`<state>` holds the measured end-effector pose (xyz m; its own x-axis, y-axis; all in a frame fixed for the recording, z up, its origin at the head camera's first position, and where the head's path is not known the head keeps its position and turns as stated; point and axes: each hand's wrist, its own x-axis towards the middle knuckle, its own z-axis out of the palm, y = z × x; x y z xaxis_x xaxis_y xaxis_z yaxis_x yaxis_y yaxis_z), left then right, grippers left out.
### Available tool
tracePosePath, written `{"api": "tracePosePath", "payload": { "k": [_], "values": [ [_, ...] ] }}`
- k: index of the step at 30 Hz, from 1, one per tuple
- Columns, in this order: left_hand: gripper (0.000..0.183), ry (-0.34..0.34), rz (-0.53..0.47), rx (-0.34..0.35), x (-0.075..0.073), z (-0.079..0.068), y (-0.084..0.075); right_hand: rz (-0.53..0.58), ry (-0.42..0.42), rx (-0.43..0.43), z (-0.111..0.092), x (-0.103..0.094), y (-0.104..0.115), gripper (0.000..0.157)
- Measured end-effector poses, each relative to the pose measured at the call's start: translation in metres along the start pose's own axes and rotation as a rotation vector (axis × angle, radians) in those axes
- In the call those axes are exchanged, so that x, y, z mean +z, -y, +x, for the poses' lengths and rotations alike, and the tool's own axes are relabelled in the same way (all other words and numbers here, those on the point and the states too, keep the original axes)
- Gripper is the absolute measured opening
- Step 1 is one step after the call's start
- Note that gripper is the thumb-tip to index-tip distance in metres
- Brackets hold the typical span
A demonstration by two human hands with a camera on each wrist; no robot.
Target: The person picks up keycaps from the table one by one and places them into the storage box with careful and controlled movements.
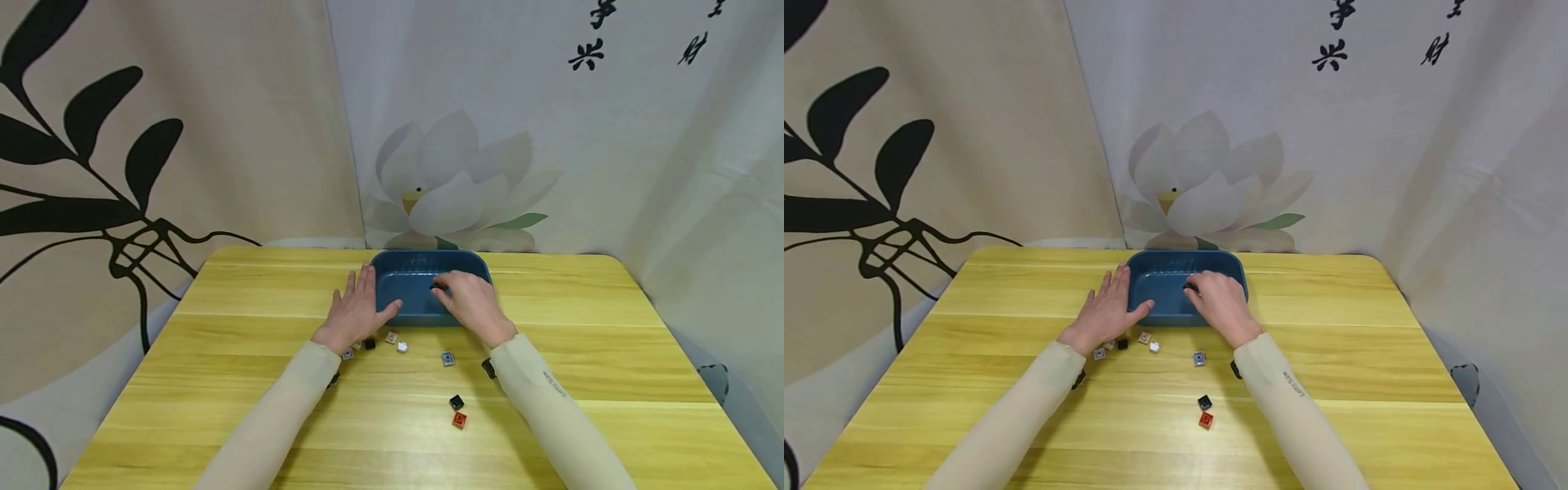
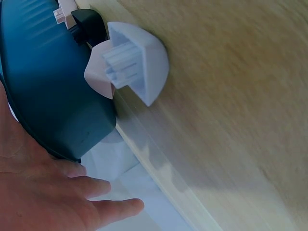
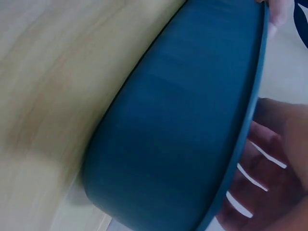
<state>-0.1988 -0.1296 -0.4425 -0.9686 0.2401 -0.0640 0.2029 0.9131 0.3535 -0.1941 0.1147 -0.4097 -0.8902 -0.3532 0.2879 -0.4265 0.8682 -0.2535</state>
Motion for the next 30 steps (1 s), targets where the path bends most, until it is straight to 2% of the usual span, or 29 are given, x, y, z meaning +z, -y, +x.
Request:
{"api": "tracePosePath", "payload": {
  "k": [8, 20, 25, 30],
  "values": [
    [0.105, 0.009, 0.013, -0.003, -0.001, 0.0, -0.002, 0.014, 0.143, 0.079, 0.012, 0.004, -0.004, 0.025],
    [0.105, -0.004, 0.011, 0.003, 0.0, 0.001, -0.003, 0.039, 0.25, 0.152, 0.019, 0.01, -0.011, 0.032],
    [0.105, -0.002, 0.016, 0.005, 0.001, 0.002, -0.003, 0.038, 0.251, 0.148, 0.015, 0.008, -0.009, 0.042],
    [0.105, 0.002, 0.012, 0.0, 0.0, 0.001, -0.002, 0.035, 0.175, 0.063, 0.004, 0.005, -0.005, 0.05]
  ]
}}
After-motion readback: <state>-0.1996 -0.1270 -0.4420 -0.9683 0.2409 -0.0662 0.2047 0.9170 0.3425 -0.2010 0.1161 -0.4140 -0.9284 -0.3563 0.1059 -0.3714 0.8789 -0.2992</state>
